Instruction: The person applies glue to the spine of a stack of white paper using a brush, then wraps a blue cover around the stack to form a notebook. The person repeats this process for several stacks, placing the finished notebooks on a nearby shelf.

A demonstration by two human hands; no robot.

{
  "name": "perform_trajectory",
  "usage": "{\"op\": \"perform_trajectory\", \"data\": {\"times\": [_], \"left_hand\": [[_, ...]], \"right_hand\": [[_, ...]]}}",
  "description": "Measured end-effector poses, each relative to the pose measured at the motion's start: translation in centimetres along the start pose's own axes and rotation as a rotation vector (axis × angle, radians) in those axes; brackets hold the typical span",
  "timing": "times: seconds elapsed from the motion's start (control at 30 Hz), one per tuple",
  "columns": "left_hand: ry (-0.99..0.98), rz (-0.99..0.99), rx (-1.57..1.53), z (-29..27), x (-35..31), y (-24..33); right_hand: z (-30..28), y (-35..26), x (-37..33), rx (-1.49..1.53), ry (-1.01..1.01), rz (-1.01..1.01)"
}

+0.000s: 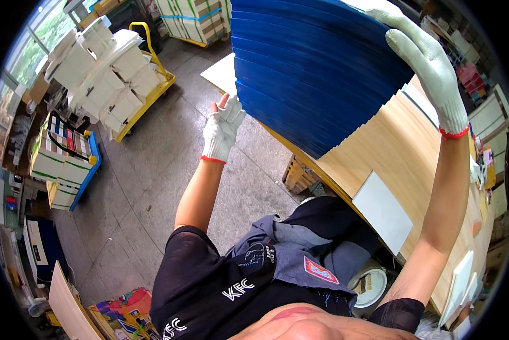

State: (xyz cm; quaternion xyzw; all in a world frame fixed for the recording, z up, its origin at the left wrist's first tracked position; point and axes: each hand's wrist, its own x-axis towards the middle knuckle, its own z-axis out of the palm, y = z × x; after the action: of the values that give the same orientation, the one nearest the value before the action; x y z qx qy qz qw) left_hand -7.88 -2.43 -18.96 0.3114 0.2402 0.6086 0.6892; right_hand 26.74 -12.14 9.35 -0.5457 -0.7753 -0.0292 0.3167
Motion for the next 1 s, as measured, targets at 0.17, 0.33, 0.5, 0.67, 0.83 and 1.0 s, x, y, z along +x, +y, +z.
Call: {"op": "perform_trajectory", "data": {"times": [0.17,0.33,0.5,0.67,0.83,1.0], "left_hand": [[0.525,0.102,0.298,-5.0,7.3,-3.2],[0.458,-0.297,-0.102,-6.7,12.7,-4.3],[0.318,-0.374,-0.234,-8.3,13.7,-7.6],[0.337,-0.388,-0.156,-8.6,8.3,-7.4],[0.295,-0.321,-0.213,-9.5,4.8,-7.1],[0.336,-0.190,-0.041,-9.2,4.8,-7.4]], "right_hand": [[-0.3,0.4,0.3,0.029,-0.021,0.030],[-0.2,-0.5,-0.2,0.044,0.004,0.047],[-0.3,-0.4,-0.4,0.022,0.031,0.088],[0.8,0.5,-0.5,-0.052,0.062,0.061],[-0.2,0.7,-0.6,-0.065,0.066,0.036],[-0.5,-1.5,-0.6,-0.005,0.089,0.025]]}}
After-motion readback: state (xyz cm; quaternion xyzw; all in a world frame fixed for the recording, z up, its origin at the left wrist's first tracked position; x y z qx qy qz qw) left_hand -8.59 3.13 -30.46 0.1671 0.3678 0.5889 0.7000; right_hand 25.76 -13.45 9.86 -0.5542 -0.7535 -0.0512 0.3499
